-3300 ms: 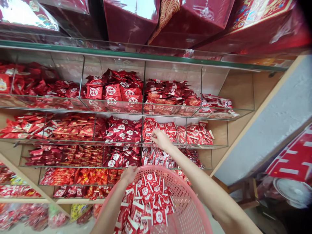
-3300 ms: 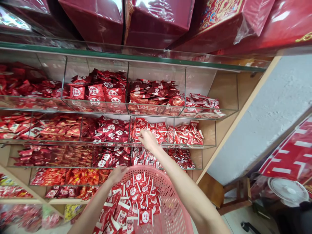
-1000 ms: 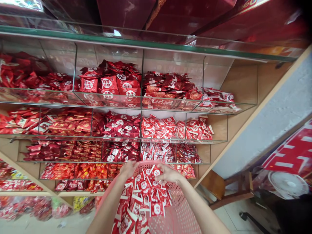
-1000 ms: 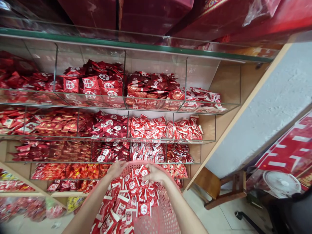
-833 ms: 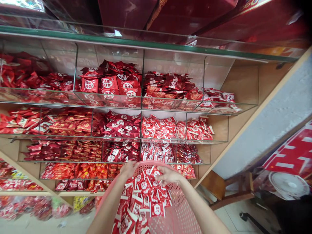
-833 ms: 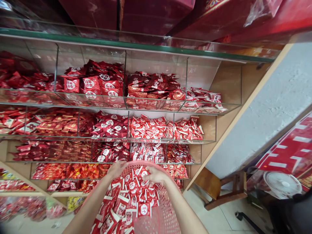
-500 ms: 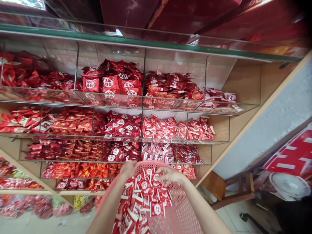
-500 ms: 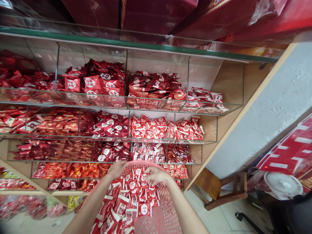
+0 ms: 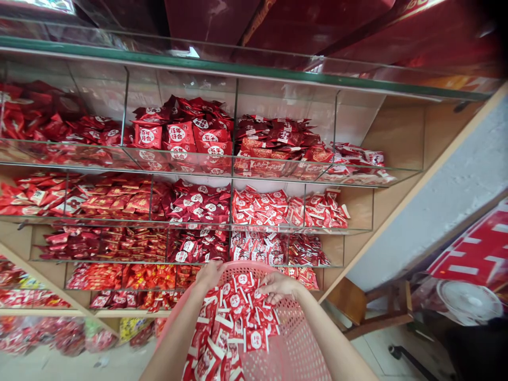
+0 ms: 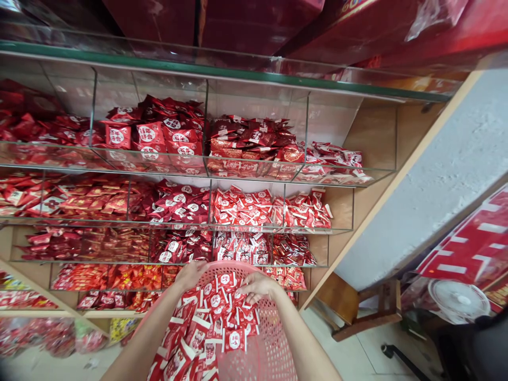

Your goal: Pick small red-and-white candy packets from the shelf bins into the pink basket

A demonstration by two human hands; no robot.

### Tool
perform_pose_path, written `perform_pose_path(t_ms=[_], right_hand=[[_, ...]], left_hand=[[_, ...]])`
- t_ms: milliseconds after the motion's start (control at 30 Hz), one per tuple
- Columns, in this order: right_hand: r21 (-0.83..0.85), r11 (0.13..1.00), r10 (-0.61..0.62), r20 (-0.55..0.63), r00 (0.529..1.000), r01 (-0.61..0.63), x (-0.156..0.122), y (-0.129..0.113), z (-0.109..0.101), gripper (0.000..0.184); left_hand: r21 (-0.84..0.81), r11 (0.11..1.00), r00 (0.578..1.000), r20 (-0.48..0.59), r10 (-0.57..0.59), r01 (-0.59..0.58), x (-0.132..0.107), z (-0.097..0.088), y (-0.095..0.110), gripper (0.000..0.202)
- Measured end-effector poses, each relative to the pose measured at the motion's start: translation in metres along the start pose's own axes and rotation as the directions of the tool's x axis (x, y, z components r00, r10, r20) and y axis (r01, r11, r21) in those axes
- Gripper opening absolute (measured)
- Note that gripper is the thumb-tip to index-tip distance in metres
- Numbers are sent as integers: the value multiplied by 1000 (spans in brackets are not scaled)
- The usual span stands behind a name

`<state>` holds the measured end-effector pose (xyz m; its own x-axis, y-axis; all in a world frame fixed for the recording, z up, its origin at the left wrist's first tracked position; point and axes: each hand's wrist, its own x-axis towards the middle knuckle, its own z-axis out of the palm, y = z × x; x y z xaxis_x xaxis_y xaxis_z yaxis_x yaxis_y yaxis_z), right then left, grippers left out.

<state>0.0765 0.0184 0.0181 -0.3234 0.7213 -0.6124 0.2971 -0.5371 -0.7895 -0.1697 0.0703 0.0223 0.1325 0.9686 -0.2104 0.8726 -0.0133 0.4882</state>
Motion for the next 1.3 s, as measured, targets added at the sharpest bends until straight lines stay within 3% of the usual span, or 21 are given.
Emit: perform_pose_path(t_ms=[200,533,767,833,900,967,1100,1300], right_hand=[[78,997,31,-92,995,-23,5,1,5,38],[57,998,25,-162,986,-16,5,1,12,16],[-216,970,42,-308,951,-112,2,-6,18,28],[-391,910,-37,-403,914,-136,-6,-12,18,34],[-589,797,-201,-469,860,-135,-16,-19,20,37],[-726,683,-337,-406,849,-76,-24,-24,24,36],[-805,574,-390,-105,915,152,-27,-23,34,38],[-857,484,-437,-61,897,177,-14,-9,41,24]], left_hand=[[6,1000,1000,-7,-3,3,-2,-1,1,50],[-9,1000,1000,-9,21,-21,2,2,-2,47],[-34,999,1000,-9,-15,14,2,2,-2,51],[-25,1000,1000,-2,-7,7,2,1,-2,51],[-24,1000,1000,-5,-5,5,2,2,-2,50],[-30,1000,1000,-10,-7,7,3,3,-3,50],[-39,999,1000,-22,0,-1,3,4,-3,52],[-33,999,1000,-6,-21,21,-2,0,1,50]])
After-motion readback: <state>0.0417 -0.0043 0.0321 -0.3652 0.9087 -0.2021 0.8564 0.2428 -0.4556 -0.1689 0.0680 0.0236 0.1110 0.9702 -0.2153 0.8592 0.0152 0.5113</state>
